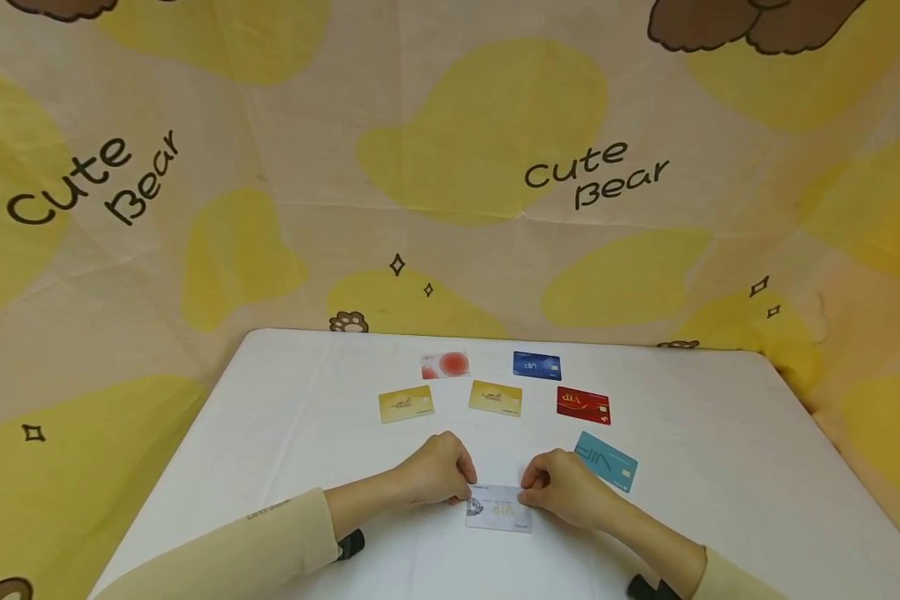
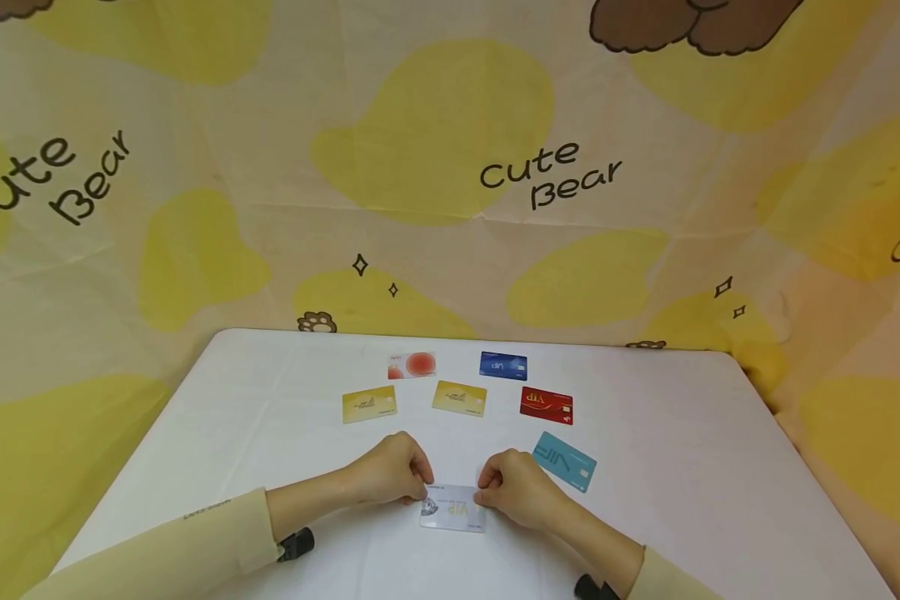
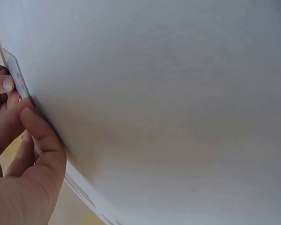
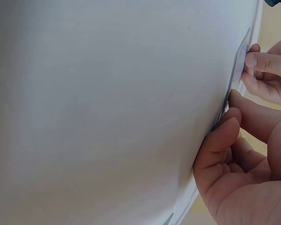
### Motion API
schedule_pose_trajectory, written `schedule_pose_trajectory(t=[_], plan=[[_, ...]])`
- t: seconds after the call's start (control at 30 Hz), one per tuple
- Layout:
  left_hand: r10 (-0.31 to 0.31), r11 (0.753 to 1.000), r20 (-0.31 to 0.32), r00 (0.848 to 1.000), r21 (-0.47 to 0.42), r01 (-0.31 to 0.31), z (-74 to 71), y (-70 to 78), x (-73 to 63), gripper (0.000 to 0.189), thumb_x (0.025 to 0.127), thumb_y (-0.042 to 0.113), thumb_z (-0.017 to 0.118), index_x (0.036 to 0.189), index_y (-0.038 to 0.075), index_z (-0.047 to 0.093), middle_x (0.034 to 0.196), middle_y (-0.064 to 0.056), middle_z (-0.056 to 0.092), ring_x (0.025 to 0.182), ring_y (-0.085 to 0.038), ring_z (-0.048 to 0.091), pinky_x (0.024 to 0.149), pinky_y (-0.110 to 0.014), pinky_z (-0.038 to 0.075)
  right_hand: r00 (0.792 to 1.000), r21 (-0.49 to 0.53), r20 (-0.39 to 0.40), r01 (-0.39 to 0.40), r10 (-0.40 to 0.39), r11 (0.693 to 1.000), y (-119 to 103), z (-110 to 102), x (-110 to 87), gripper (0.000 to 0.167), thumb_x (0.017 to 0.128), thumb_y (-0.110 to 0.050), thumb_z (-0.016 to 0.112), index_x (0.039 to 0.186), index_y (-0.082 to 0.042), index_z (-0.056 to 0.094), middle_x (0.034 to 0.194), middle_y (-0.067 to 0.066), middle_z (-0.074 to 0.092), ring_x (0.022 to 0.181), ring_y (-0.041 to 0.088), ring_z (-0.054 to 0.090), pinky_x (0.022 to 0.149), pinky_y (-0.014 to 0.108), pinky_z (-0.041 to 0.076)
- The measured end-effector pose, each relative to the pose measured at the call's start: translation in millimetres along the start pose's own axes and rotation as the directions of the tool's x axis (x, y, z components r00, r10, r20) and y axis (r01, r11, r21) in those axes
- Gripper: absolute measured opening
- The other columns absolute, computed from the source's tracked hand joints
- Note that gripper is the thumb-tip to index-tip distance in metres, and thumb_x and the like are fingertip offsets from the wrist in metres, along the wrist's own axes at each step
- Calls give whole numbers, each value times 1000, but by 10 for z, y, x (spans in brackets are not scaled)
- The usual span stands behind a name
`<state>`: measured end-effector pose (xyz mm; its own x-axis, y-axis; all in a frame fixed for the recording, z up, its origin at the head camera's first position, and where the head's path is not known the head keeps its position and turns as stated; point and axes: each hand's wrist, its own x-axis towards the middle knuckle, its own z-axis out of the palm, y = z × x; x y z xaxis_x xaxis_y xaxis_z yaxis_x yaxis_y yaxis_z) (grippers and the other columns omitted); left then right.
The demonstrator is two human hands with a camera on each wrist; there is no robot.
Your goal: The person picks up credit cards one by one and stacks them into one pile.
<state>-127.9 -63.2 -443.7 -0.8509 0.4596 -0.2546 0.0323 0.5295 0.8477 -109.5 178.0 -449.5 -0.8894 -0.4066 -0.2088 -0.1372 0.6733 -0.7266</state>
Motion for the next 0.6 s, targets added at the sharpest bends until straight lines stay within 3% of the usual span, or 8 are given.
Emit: schedule_pose_trajectory(t=[0.6], plan=[[4,1000,5,1000,19,-4,1,0,-10,19,74,-20,73,75,-1,71,69,-4,66,55,-10,56,49,-18,46,1000,-17,0,21,-21,1000,30,14,3,13,89,-10,83,85,-11,71,71,-4,59,70,15,55,60,22,43]])
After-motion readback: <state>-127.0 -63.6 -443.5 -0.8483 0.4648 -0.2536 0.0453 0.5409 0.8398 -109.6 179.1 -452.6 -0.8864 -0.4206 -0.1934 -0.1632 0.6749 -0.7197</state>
